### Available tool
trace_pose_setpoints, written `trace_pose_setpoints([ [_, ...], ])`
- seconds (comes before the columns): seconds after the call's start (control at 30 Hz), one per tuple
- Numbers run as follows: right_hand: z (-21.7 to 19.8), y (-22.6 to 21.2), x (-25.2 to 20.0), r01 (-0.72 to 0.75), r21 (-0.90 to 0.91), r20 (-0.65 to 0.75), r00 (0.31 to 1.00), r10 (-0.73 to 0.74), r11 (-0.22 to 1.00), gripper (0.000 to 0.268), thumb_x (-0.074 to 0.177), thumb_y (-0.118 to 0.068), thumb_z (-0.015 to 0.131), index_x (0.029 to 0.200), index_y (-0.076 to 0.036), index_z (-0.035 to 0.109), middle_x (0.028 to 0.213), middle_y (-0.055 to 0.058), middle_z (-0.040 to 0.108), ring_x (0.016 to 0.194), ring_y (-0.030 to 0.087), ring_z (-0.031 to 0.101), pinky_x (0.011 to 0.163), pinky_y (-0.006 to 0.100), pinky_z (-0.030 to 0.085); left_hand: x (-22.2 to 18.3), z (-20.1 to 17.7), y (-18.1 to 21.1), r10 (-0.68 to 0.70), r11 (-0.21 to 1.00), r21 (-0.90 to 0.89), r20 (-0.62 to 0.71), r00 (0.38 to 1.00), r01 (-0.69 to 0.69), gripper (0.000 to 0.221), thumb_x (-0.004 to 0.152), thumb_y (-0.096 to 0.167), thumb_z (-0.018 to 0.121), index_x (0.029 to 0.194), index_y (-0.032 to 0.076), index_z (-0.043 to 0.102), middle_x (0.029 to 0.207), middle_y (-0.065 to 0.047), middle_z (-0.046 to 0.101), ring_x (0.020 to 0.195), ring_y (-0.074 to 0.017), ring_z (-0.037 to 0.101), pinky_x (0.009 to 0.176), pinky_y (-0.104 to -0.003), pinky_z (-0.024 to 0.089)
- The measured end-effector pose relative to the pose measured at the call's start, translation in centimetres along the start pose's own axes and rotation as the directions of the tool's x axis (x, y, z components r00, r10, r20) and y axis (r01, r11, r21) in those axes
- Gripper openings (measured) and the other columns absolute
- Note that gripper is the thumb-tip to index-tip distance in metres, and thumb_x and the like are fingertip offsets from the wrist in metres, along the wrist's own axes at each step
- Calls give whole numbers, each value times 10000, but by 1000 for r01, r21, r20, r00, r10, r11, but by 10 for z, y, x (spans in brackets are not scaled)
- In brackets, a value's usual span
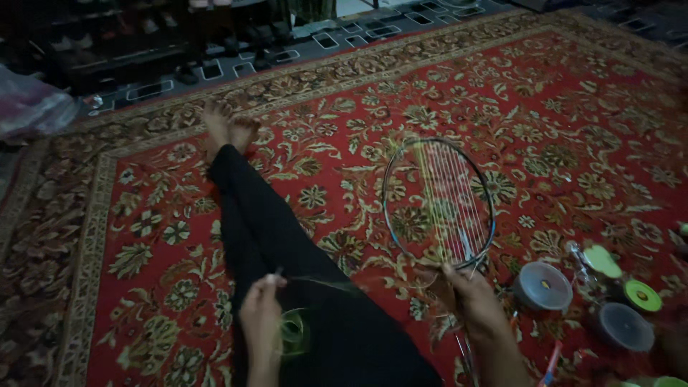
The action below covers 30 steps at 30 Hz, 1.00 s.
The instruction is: The person strings a badminton racket by threading line through the frame and pulling it taut.
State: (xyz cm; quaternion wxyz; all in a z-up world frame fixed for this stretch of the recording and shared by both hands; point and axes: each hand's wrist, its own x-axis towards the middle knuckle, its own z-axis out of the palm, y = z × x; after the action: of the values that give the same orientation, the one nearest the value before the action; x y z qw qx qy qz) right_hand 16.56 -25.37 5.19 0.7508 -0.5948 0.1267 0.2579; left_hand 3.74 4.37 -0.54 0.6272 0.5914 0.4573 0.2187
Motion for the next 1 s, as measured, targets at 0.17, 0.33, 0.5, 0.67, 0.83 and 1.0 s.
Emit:
trace_pose_setpoints([
  [0.17,-32,41,38,94,84,238,965,-111,992,427,1005,-304,595,865,82,712,682,181,711,446,248,589,392,450,491,-46,47,24,54,978,168,359,932,-121,463,920,441,570,1288,208,729,1367,33,718,1280,-124,647,1081,-302,476],
  [0.33,-5,41,15,172,-169,191,972,-139,970,432,989,-392,611,765,-25,656,523,99,559,338,220,514,333,345,392,-94,95,38,129,943,92,783,608,-319,343,925,385,633,1117,136,770,1032,25,783,949,-71,710,825,-241,521],
  [0.5,-9,54,27,273,-257,86,962,-260,927,469,993,-400,634,659,-186,384,643,-28,299,591,123,298,581,329,238,-89,103,10,205,867,110,810,550,-486,337,1002,438,597,778,196,670,588,65,459,535,-57,368,544,-319,270],
  [0.67,-56,35,44,282,-27,41,959,-281,959,419,1044,-355,499,713,-106,565,689,74,516,637,238,472,660,412,362,-27,53,-11,82,791,451,591,803,-413,201,958,369,609,910,216,731,802,45,722,725,-125,650,685,-317,482],
  [0.83,-75,21,47,272,175,39,958,-283,946,442,1003,-282,524,1142,119,644,1284,291,678,1193,384,665,992,463,507,18,6,1,230,757,545,294,928,-360,376,1004,464,457,1122,243,737,960,-36,783,888,-241,721,775,-372,503],
  [1.0,-22,18,12,224,83,109,967,-232,971,519,1006,-326,481,1224,98,686,1148,239,737,1141,349,689,1103,511,480,-59,50,41,423,794,159,549,721,-587,438,928,317,610,1331,150,651,1321,-45,710,1169,-189,685,953,-342,539],
])
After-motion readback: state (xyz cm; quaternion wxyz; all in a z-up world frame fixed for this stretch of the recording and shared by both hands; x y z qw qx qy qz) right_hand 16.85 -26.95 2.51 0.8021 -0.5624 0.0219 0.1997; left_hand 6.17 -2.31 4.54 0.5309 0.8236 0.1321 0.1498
